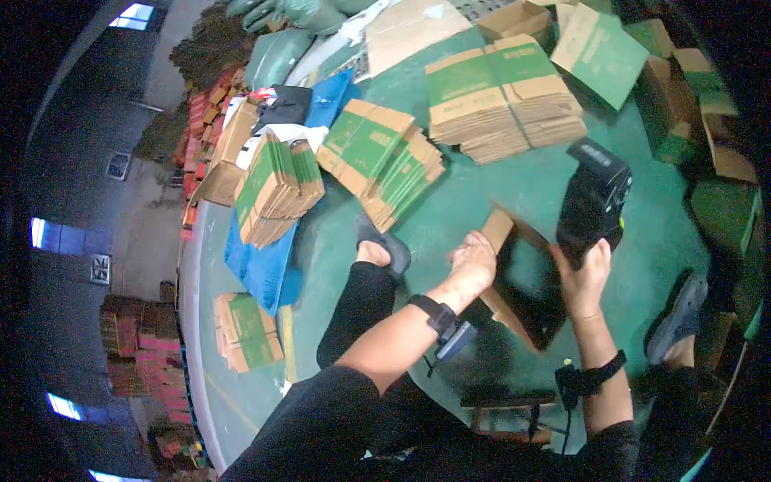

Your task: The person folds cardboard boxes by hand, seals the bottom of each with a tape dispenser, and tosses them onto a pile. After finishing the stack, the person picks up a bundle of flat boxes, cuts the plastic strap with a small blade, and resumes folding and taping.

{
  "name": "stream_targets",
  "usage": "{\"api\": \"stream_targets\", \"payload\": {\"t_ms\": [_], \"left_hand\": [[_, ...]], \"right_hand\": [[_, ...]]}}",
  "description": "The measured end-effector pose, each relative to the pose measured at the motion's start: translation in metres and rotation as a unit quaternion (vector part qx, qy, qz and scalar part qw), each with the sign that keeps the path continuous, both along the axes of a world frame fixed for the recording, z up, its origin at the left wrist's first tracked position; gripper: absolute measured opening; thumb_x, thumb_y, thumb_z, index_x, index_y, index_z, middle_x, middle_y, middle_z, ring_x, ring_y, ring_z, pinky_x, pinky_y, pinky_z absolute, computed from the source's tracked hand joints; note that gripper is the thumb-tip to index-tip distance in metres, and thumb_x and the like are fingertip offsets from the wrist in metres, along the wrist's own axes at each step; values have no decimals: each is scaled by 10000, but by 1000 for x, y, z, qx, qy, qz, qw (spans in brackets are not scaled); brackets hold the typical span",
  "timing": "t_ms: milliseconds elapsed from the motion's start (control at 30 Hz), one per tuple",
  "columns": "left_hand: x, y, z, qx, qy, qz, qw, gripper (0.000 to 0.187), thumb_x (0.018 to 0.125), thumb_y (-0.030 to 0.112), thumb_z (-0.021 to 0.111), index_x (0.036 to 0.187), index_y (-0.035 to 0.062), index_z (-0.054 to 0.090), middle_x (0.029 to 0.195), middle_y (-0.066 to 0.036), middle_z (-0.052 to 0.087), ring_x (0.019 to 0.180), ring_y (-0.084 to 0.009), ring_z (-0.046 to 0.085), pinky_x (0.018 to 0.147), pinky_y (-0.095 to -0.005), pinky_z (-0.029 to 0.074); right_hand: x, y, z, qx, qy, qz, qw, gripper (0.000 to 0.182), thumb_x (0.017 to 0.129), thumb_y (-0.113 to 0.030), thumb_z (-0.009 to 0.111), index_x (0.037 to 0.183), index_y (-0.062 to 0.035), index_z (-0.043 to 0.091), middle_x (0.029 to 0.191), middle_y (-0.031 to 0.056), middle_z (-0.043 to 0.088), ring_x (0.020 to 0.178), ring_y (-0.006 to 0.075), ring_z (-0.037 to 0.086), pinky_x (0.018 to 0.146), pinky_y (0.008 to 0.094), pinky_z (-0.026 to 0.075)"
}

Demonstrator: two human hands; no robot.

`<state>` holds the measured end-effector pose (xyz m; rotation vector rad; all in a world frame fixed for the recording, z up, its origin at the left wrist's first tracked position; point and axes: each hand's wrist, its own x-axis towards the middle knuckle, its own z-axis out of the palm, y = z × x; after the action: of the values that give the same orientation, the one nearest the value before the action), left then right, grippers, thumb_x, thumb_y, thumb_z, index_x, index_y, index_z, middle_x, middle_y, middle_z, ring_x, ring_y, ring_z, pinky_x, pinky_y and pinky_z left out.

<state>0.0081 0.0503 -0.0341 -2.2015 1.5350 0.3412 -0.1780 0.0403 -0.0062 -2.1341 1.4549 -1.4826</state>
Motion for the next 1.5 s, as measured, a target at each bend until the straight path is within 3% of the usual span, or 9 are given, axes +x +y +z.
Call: {"api": "stream_targets", "payload": {"t_ms": [133, 200, 267, 467, 600, 700, 1100, 1267, 1500], "left_hand": [[-12, 18, 22, -40, 47, -26, 998, 746, 785, 368, 561, 1290, -61, 217, 1327, -223, 293, 1214, -369, 305, 973, -524, 266], [14, 28, -21, 44, 740, -6, 671, 800, 707, 485, 605, 1276, 0, 323, 1291, -166, 380, 1217, -360, 296, 1017, -419, 254], [-33, 42, 40, 22, 356, -194, 914, 883, 650, 565, 607, 1279, 14, 324, 1298, -167, 371, 1208, -349, 316, 1018, -437, 238], [-66, 24, -4, 253, 72, -113, 958, 1101, 573, 685, 589, 1334, -3, 190, 1271, -441, 89, 1220, -550, -10, 979, -581, 143], [-52, 33, 8, 191, 124, -114, 967, 1061, 579, 675, 590, 1351, 66, 194, 1309, -404, 17, 1222, -546, -40, 1005, -531, 156], [-9, 50, 57, -35, 220, -131, 966, 377, 751, 391, 571, 925, 64, 639, 1081, -173, 547, 990, -296, 520, 879, -438, 365], [-15, 20, -40, -313, 74, -40, 946, 474, 883, 224, 399, 1255, -53, 302, 1273, -307, 305, 1126, -427, 383, 937, -423, 336], [11, 38, -27, -422, 371, 30, 827, 602, 773, 235, 582, 1260, -11, 329, 1332, -221, 274, 1217, -347, 314, 978, -469, 263], [7, 86, -37, -305, 359, -360, 806, 710, 549, 248, 738, 1166, 32, 461, 1296, -97, 387, 1261, -251, 266, 1012, -452, 220]], "right_hand": [[2, 7, -33, -61, 242, 86, 964, 110, 542, -226, 608, 592, -149, 547, 485, 5, 480, 530, 195, 487, 614, 368, 390], [13, 4, -25, -158, 147, 166, 962, 135, 545, -208, 535, 654, -127, 531, 619, -5, 503, 657, 161, 510, 687, 336, 418], [18, 2, -22, -148, 193, 157, 957, 199, 600, -162, 513, 785, -88, 521, 789, 32, 530, 816, 165, 522, 812, 323, 406], [8, -18, 16, 70, 164, 93, 979, 261, 602, -211, 682, 685, -52, 493, 713, 109, 553, 733, 284, 538, 799, 396, 372], [13, 2, -16, 247, 71, -29, 966, 286, 630, -212, 681, 824, -32, 573, 739, 155, 584, 756, 324, 553, 779, 421, 385], [17, 35, -50, 123, 35, 31, 991, 330, 587, -143, 680, 889, -46, 586, 792, 136, 591, 849, 288, 554, 837, 413, 370], [45, 52, -75, 325, -199, 122, 917, 328, 673, -136, 552, 996, -78, 567, 1026, 123, 561, 1004, 293, 497, 931, 438, 313], [35, 39, -27, 60, 100, 142, 983, 458, 647, -90, 597, 1099, -81, 524, 1175, 130, 483, 1103, 323, 433, 924, 424, 350], [11, 23, -53, 100, 172, 175, 964, 480, 663, -90, 617, 1112, -14, 465, 1018, 201, 511, 951, 370, 469, 849, 437, 367]]}}
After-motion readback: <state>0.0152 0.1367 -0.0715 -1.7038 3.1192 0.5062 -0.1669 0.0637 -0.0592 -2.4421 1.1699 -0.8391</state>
